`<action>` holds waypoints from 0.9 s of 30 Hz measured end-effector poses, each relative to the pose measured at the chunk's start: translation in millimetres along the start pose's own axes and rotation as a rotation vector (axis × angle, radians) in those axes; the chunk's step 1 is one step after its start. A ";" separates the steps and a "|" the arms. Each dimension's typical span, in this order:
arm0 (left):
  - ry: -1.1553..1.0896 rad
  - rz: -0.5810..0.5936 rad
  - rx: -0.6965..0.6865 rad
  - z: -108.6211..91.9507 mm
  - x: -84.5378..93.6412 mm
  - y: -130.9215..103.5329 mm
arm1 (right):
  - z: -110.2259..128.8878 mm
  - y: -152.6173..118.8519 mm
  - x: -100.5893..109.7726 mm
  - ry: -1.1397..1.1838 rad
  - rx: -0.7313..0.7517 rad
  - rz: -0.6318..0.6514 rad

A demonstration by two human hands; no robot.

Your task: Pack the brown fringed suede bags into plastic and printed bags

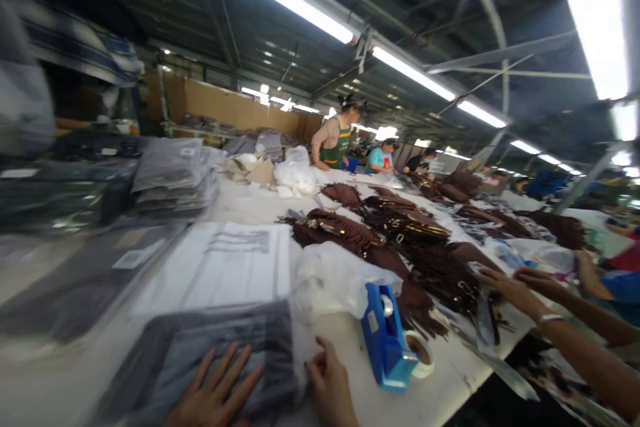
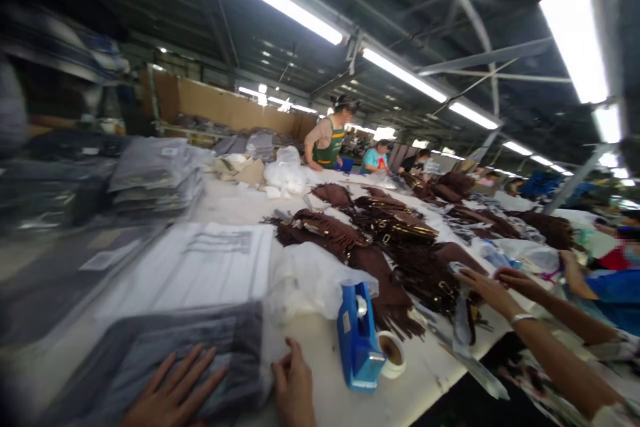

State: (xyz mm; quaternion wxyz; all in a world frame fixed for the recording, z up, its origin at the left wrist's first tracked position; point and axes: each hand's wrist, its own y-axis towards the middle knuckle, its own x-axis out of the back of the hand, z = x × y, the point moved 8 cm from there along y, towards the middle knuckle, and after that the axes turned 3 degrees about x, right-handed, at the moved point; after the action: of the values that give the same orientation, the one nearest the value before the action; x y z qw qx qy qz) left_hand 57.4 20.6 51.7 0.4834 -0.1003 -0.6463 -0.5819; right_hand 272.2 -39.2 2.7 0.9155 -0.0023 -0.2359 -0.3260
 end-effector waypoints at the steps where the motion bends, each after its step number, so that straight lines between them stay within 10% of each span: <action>1: 0.001 0.000 -0.010 -0.3 7.3 0.9 | 5.0 -2.8 4.6 0.009 -0.023 0.013; 10: -0.085 0.337 -0.041 -2.2 10.4 6.3 | 13.2 -26.7 10.9 -0.055 0.035 0.096; 19: -0.097 0.294 0.043 92.5 120.6 -84.3 | 13.1 -87.5 49.8 -0.641 1.052 0.299; 27: -0.230 0.532 -0.007 79.7 111.2 -118.1 | 58.5 -85.4 13.4 -0.672 1.345 0.527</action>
State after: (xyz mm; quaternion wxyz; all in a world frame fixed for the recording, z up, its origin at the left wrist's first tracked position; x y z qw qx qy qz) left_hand -121.8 4.4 68.3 0.5421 -0.3331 -0.6460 -0.4217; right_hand 205.0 -105.2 47.8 0.6474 0.3968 -0.6373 0.1317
